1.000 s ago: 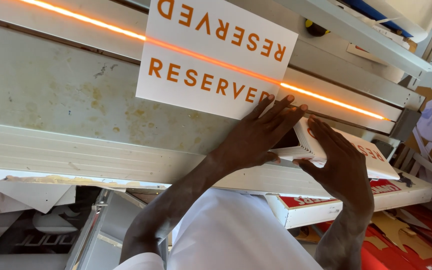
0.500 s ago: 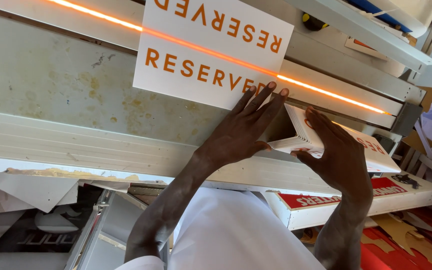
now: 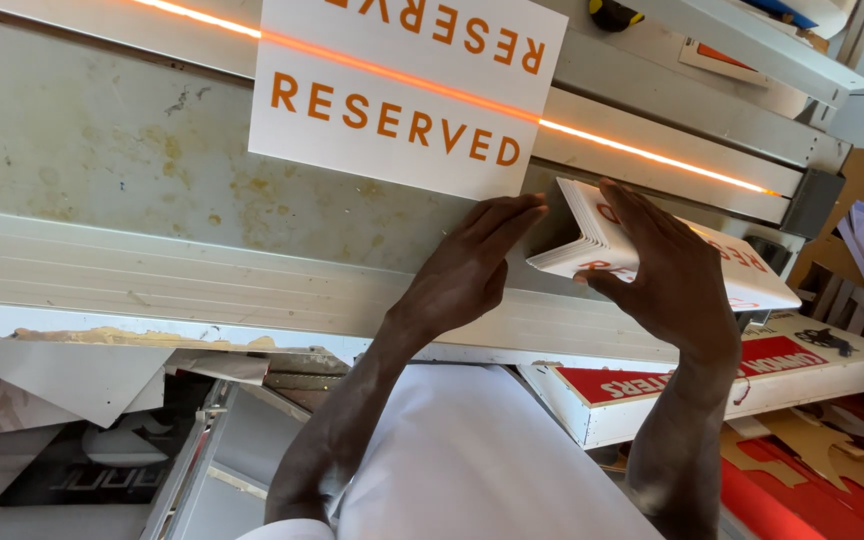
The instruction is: Heat bending plastic 'RESERVED' signs using a strip heater to create a triangular shape.
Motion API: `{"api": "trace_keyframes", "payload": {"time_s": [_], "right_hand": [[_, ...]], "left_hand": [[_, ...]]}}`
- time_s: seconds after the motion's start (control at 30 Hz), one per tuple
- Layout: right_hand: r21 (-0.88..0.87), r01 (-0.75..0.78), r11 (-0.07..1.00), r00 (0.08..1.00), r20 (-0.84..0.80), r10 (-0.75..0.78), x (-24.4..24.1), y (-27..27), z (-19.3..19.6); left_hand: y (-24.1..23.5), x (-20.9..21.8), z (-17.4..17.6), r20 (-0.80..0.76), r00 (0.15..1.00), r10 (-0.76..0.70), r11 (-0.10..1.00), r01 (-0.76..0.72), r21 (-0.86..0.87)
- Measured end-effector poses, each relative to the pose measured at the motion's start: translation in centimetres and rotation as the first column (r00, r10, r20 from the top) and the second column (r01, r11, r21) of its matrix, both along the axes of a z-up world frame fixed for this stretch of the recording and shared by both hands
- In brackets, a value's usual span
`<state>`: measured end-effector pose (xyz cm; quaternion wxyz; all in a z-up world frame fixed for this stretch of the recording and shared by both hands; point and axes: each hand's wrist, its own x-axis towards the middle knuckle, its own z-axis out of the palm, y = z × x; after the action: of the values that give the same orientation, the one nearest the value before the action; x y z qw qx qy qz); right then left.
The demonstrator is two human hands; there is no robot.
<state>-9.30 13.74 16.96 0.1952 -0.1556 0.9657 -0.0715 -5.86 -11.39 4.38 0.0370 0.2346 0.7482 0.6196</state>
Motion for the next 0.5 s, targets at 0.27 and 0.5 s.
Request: {"api": "trace_keyframes", "payload": {"time_s": [0.27, 0.5], "right_hand": [[-0.384, 0.075, 0.921, 0.97, -0.186, -0.156, 3.9, 2.9, 2.1], [-0.498, 0.373, 0.782, 0.773, -0.3, -0.559, 9.2, 13.9, -1.3]], "left_hand": [[1.2, 2.3, -0.8, 0.041, 0.999, 0.006, 0.994, -0.011, 0.106], [3.1, 1.3, 0.9, 0.241, 0.969, -0.046, 0.999, 0.042, 0.021]]}}
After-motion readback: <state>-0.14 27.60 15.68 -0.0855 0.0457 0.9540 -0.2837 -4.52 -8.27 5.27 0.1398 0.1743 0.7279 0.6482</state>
